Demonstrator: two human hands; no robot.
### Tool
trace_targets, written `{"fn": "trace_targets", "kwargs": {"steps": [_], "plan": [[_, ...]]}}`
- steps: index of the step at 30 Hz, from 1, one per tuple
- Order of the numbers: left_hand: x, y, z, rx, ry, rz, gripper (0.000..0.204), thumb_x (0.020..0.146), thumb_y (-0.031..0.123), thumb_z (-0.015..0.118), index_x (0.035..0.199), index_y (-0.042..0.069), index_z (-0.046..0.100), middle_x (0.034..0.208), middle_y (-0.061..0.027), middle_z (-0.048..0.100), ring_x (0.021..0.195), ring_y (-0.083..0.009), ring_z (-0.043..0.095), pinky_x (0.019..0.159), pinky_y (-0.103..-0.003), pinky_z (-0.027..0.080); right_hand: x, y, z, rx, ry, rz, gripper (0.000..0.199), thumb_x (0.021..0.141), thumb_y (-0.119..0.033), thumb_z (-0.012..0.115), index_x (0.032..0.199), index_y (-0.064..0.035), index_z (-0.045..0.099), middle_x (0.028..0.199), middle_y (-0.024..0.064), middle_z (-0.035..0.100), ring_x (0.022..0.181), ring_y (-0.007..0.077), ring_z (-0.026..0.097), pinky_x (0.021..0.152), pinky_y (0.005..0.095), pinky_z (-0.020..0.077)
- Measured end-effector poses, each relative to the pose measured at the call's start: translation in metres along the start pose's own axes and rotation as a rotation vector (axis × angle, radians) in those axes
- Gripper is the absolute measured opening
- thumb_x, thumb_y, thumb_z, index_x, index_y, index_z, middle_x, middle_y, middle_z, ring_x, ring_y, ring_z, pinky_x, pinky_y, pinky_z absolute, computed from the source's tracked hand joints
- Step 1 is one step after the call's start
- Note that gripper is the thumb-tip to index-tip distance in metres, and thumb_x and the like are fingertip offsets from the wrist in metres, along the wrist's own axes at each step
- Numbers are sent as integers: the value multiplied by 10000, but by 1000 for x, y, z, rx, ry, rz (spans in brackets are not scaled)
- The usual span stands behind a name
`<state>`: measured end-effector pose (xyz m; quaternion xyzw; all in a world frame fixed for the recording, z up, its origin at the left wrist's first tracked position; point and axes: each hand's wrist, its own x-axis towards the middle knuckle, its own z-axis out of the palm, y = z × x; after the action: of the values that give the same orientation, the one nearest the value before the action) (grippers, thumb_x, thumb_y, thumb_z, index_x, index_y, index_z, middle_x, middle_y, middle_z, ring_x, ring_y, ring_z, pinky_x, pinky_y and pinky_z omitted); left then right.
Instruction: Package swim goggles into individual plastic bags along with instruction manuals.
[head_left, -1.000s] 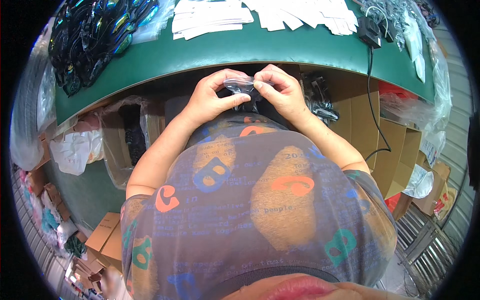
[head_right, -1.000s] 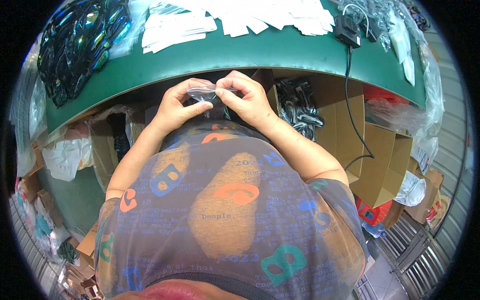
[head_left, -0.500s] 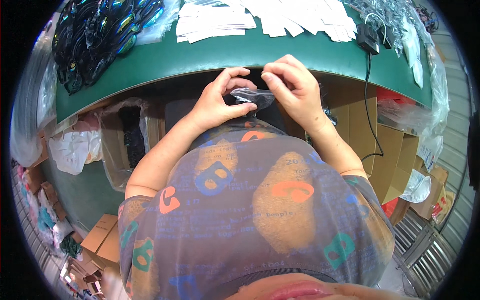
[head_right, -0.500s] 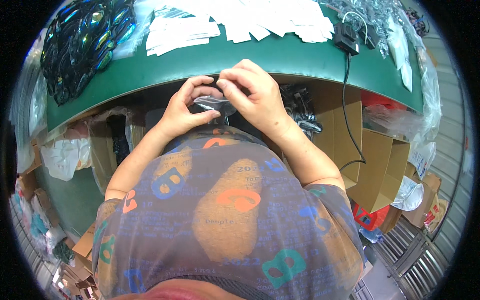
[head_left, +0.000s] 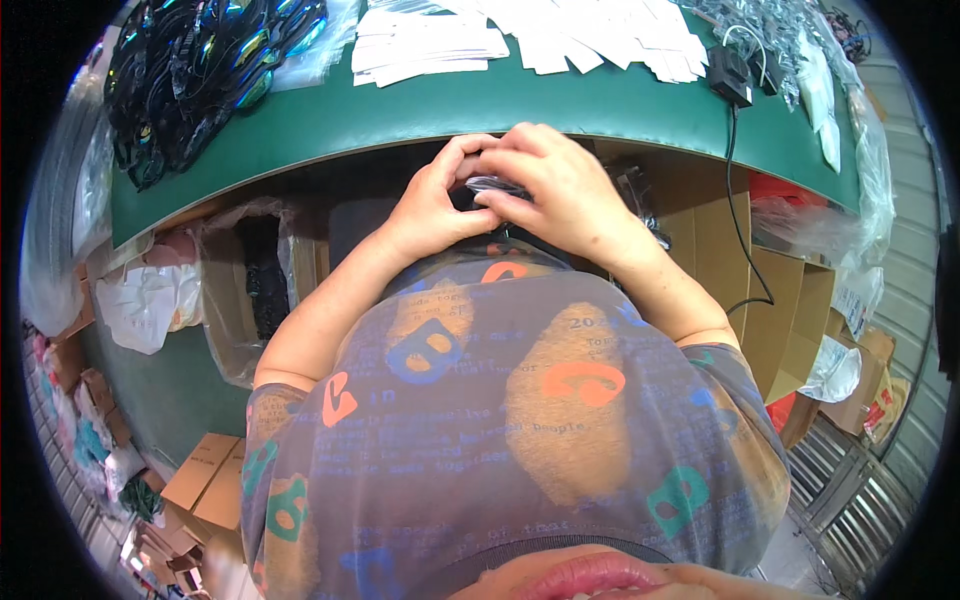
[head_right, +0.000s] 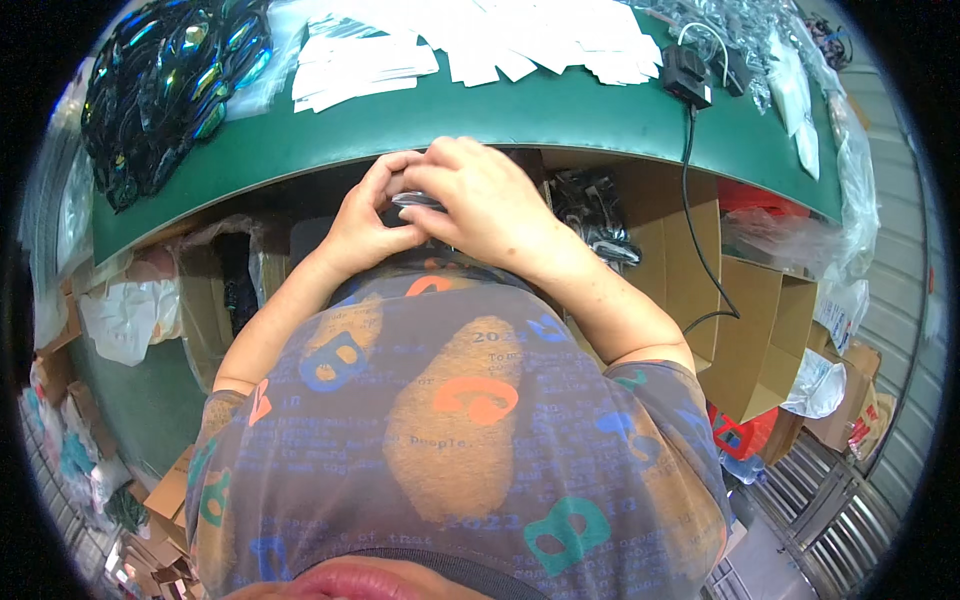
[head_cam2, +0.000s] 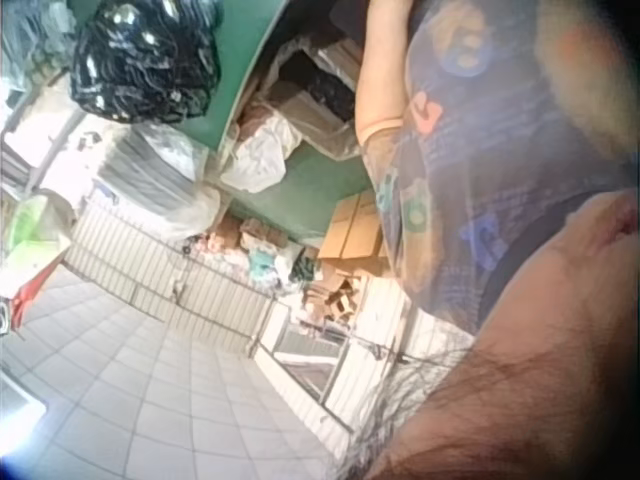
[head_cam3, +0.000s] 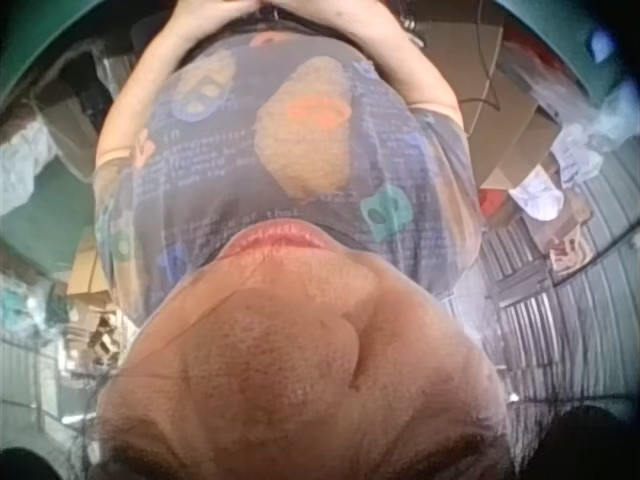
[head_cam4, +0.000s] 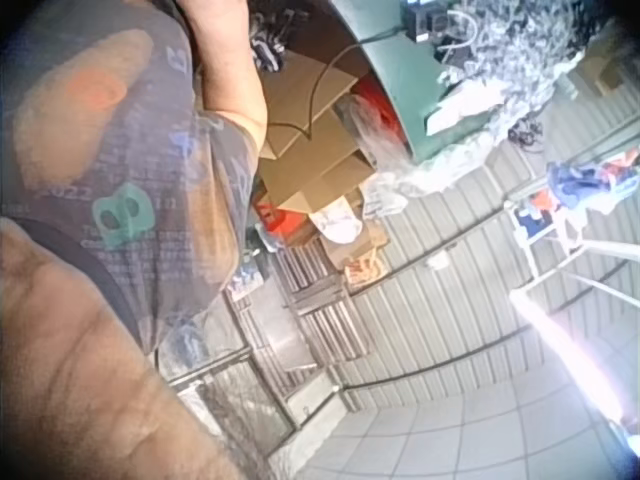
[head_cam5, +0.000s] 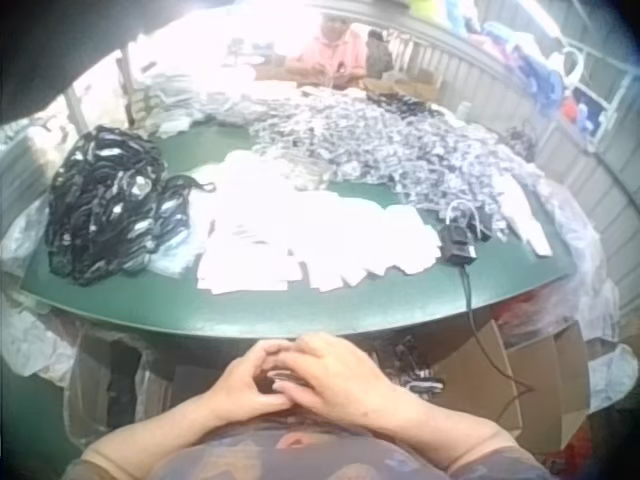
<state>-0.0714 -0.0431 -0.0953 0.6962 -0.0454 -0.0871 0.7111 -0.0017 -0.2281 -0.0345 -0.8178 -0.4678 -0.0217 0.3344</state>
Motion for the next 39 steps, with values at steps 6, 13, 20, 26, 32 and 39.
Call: {"fn": "trace_targets", "kwargs": {"steps": [6, 13, 20, 26, 32, 39], "plan": [[-1, -4, 1, 75, 10, 27, 719, 770, 138, 862, 1372, 90, 471, 1169, -85, 721, 1107, -163, 661, 982, -320, 496, 8, 3, -9, 407, 242, 166, 131, 860, -43, 705, 988, -29, 725, 890, 83, 647, 738, 198, 647, 642, 286, 522], [0, -2, 0, 5, 11, 6, 712, 776, 119, 850, 1379, 84, 474, 1156, -99, 717, 1099, -160, 663, 967, -319, 512, 4, 0, -16, 65, -223, 35, 258, 854, -64, 667, 1103, -93, 729, 935, 71, 643, 866, 279, 648, 765, 389, 536], [1, -2, 3, -12, -17, -8, 717, 780, 114, 849, 1385, 76, 466, 1149, -104, 714, 1091, -164, 663, 963, -318, 509, 15, 13, -32, 149, -363, 8, 270, 866, -68, 668, 1127, -101, 726, 919, 94, 654, 881, 297, 656, 763, 391, 533], [1, -3, 4, 10, -27, 41, 733, 784, 111, 843, 1402, 71, 450, 1183, -113, 699, 1131, -183, 660, 997, -334, 504, 27, 15, -39, 110, -440, 6, 273, 872, -83, 663, 1140, -99, 707, 929, 96, 661, 866, 311, 664, 756, 402, 537], [1, -2, 2, 25, -36, 1, 742, 784, 111, 843, 1407, 65, 444, 1184, -119, 699, 1156, -195, 657, 1018, -338, 498, 30, 18, -38, 211, -527, 1, 293, 873, -80, 653, 1164, -87, 688, 979, 94, 681, 874, 305, 663, 775, 390, 541], [2, -3, 3, 20, -23, 39, 716, 780, 101, 839, 1390, 58, 467, 1183, -114, 700, 1167, -200, 661, 1033, -342, 502, 34, 14, -33, 357, -527, 69, 320, 875, -63, 608, 1181, -108, 691, 1090, 138, 716, 976, 331, 692, 838, 403, 557]]}}
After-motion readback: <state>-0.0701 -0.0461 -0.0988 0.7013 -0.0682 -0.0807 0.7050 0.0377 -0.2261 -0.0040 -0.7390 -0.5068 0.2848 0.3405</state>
